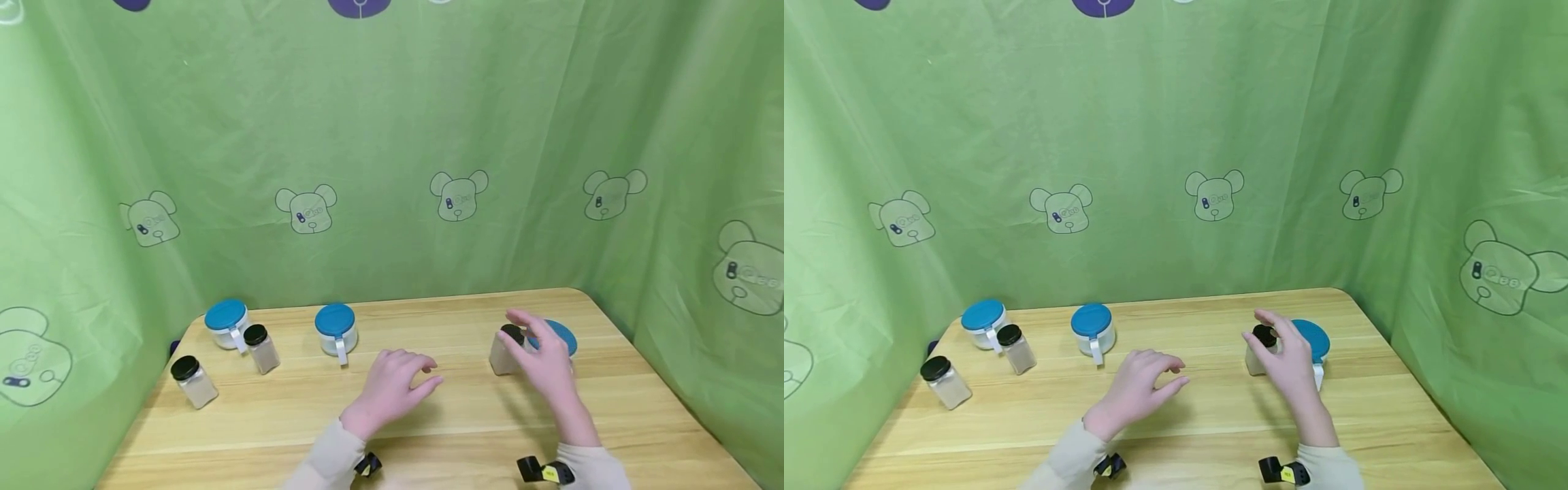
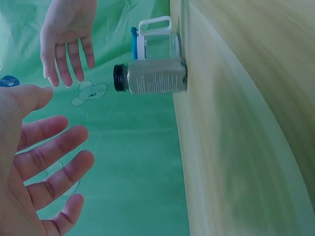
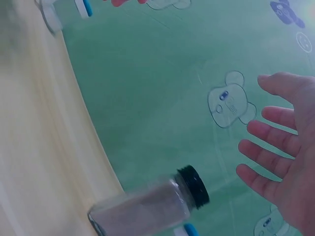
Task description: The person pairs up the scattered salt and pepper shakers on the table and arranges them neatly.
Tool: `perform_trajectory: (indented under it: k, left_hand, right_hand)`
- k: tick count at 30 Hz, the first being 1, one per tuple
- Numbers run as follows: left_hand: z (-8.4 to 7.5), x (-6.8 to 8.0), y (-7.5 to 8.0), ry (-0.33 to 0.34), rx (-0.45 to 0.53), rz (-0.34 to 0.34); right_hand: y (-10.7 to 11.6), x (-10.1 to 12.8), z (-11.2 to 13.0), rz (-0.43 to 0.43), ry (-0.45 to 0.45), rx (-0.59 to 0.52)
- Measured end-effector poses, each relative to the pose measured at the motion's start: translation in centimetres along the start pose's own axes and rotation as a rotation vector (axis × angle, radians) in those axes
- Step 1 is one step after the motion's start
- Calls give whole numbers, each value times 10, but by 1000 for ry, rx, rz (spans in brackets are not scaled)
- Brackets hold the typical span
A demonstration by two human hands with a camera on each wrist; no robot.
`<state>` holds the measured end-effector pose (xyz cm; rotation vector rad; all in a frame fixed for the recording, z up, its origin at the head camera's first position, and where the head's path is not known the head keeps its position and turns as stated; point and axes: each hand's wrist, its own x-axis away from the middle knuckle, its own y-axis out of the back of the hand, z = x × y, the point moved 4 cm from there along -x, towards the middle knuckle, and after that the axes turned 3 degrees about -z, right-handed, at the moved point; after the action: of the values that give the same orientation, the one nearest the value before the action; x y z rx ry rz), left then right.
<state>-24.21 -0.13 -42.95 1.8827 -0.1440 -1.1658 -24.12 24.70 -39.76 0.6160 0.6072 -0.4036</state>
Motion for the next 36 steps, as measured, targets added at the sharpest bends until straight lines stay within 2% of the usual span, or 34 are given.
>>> perform_trajectory:
  k: [4,12,19,27,32,36]
  left_hand:
    - [8,8,7,18,1,10]
    - [24,15,17,14,12,-15]
    - [40,19,34,-34,-12,-108]
    - [62,20,55,11,-63,-184]
    - [72,20,67,37,-90,-217]
    - [82,22,77,85,-101,-230]
  right_hand:
    - [-10,3,4,19,31,16]
    - [-31,8,9,88,60,48]
    - [-45,14,12,128,85,37]
    - [-62,21,18,175,90,36]
    - [-72,27,23,237,67,9]
    - [-81,33,28,284,47,6]
